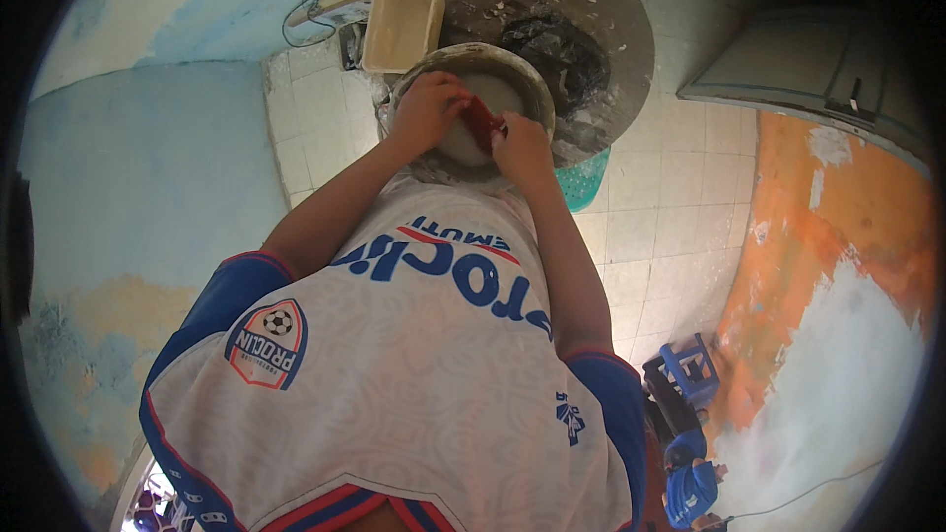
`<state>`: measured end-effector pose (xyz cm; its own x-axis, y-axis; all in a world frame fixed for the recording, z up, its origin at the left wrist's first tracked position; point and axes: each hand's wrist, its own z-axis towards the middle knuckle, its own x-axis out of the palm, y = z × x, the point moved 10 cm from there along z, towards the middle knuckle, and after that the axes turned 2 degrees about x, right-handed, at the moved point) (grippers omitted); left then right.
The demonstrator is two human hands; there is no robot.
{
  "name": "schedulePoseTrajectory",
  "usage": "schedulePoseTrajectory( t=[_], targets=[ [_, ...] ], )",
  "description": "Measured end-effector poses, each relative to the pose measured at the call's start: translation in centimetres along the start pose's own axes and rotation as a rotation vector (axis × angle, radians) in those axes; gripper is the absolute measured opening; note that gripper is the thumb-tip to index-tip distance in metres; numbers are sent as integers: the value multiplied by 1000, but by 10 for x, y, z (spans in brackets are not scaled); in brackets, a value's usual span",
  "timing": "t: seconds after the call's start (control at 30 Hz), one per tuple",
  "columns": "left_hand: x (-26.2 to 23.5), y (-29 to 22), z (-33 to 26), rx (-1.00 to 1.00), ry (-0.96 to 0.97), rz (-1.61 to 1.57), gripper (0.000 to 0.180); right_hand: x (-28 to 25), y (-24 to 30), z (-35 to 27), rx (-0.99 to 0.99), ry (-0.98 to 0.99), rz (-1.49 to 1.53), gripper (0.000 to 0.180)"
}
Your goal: The person prepares a mixture in a bucket and then uses a spreader to apply and smooth it onto a ceiling surface.
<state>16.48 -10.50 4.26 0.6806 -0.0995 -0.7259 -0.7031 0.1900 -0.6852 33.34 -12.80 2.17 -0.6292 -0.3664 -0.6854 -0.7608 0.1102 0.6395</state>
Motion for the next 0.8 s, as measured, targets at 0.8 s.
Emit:
schedulePoseTrajectory(
  t=[0.8],
  targets=[
    [-104,64,8,-230,-161,-330,30,-14,-14,-54,232,-346,435,25]
  ],
)
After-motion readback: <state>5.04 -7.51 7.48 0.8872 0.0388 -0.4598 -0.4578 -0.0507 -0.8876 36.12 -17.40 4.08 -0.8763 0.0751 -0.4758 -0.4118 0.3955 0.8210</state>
